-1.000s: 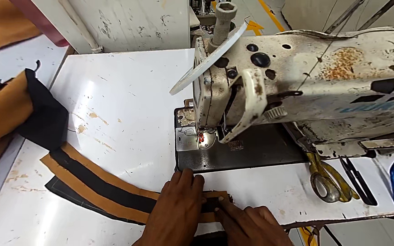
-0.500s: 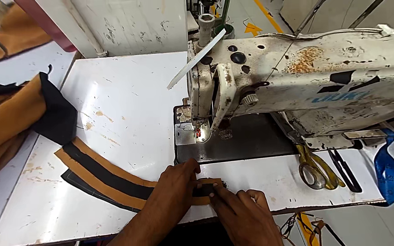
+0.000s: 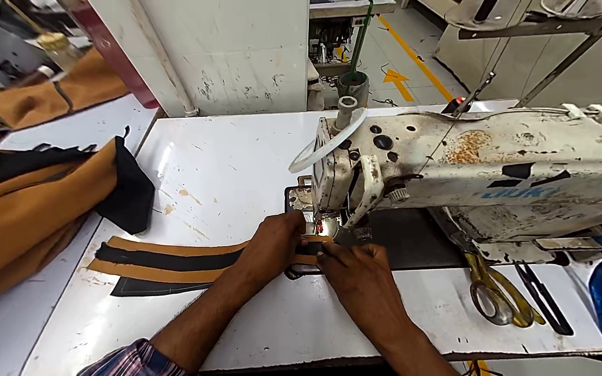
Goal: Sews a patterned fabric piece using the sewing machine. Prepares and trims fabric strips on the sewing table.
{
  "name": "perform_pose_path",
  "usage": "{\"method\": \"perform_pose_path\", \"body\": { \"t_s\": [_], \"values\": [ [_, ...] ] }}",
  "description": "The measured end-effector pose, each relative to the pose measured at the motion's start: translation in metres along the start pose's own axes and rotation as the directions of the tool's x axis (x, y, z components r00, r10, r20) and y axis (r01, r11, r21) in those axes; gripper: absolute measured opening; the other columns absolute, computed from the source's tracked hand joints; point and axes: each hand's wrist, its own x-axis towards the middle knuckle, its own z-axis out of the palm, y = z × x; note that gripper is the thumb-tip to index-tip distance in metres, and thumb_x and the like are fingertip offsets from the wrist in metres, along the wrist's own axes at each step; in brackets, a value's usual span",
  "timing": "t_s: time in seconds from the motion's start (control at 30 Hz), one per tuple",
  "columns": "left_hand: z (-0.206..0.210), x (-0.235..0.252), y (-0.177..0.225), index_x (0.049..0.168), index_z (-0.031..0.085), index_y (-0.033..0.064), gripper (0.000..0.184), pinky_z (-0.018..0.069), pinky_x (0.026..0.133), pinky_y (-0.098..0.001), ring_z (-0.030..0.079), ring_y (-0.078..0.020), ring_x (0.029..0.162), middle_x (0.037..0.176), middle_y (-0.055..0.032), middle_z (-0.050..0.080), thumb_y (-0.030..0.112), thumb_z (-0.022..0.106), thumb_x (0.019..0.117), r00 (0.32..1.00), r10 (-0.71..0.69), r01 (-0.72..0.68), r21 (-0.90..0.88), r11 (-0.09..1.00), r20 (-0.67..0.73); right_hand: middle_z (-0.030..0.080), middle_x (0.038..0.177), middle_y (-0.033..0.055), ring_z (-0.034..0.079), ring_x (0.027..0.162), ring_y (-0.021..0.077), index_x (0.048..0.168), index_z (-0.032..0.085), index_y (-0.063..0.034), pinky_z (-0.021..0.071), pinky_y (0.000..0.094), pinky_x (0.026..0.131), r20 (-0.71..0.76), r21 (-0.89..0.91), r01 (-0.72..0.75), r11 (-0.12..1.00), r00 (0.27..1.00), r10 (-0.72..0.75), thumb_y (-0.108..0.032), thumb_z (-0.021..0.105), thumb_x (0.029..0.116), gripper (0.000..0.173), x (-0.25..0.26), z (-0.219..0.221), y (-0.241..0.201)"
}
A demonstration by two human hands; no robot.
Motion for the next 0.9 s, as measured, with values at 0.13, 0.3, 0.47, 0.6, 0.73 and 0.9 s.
{"method": "perform_pose_path", "body": {
  "t_s": [0.13,0.3,0.47,0.6,0.73,0.9],
  "values": [
    [0.001,0.005,-0.008,0.095,0.07,0.01,0.009,0.0554,0.079,-0.0419,0.068,-0.0167,0.083,0.088,-0.0019,0.069,0.013,0.077,0.0906,0.993,0.117,-0.115,0.056,0.992,-0.03,0.073,0.122,-0.0074,0.065,0.083,0.0154,0.104,0.079,-0.0246,0.0454,0.0446,0.085,0.011,0.007,-0.015,1.0,1.0,0.015,-0.032,0.055,0.104,0.025,0.004,0.0,0.002],
    [0.011,-0.019,-0.009,0.107,0.074,0.0126,0.017,0.0507,0.101,-0.0421,0.064,-0.0189,0.113,0.114,-0.0019,0.07,0.012,0.059,0.099,0.904,0.424,-0.408,0.186,0.894,-0.055,0.073,0.121,-0.0079,0.067,0.089,0.0151,0.103,0.079,-0.0255,0.0451,0.0451,0.088,0.021,0.013,-0.026,1.0,0.999,0.025,-0.032,0.057,0.1022,0.023,0.005,-0.002,0.0],
    [0.013,-0.025,-0.024,0.116,0.074,0.0158,0.029,0.0504,0.104,-0.0337,0.061,-0.0127,0.12,0.126,0.0019,0.067,0.036,0.059,0.1012,0.902,0.423,-0.428,0.041,0.903,0.082,0.075,0.111,-0.0053,0.068,0.09,0.0171,0.112,0.077,-0.022,0.0476,0.0483,0.087,0.069,0.14,-0.019,0.99,0.998,0.009,-0.034,0.059,0.0999,0.025,0.01,-0.013,0.01],
    [0.009,-0.019,-0.026,0.108,0.077,0.0119,0.022,0.0531,0.099,-0.0338,0.065,-0.0146,0.113,0.119,-0.0011,0.071,0.026,0.062,0.0997,0.893,0.449,-0.449,-0.008,0.894,0.044,0.076,0.102,-0.0024,0.068,0.092,0.0213,0.119,0.075,-0.0223,0.0474,0.0531,0.086,0.172,0.273,0.01,0.962,0.983,-0.059,-0.028,0.065,0.0977,0.024,0.019,-0.024,0.035],
    [0.005,-0.014,-0.027,0.104,0.079,0.0127,0.019,0.0547,0.098,-0.0326,0.067,-0.0133,0.112,0.117,-0.001,0.072,0.023,0.063,0.0991,0.897,0.44,-0.438,-0.052,0.898,0.042,0.076,0.11,-0.0059,0.068,0.097,0.0169,0.108,0.079,-0.0236,0.0454,0.0527,0.091,0.196,0.333,0.011,0.943,0.977,-0.081,-0.036,0.07,0.0955,0.021,0.024,-0.021,0.046],
    [0.0,-0.009,-0.027,0.102,0.079,0.0099,0.018,0.0535,0.1,-0.0341,0.068,-0.0157,0.113,0.116,-0.0029,0.074,0.016,0.062,0.1001,0.887,0.457,-0.454,-0.065,0.889,0.063,0.077,0.109,-0.0049,0.069,0.094,0.0178,0.106,0.081,-0.0217,0.0447,0.0526,0.09,0.159,0.364,0.009,0.931,0.985,-0.072,-0.034,0.064,0.0998,0.022,0.025,-0.022,0.044]
  ]
}}
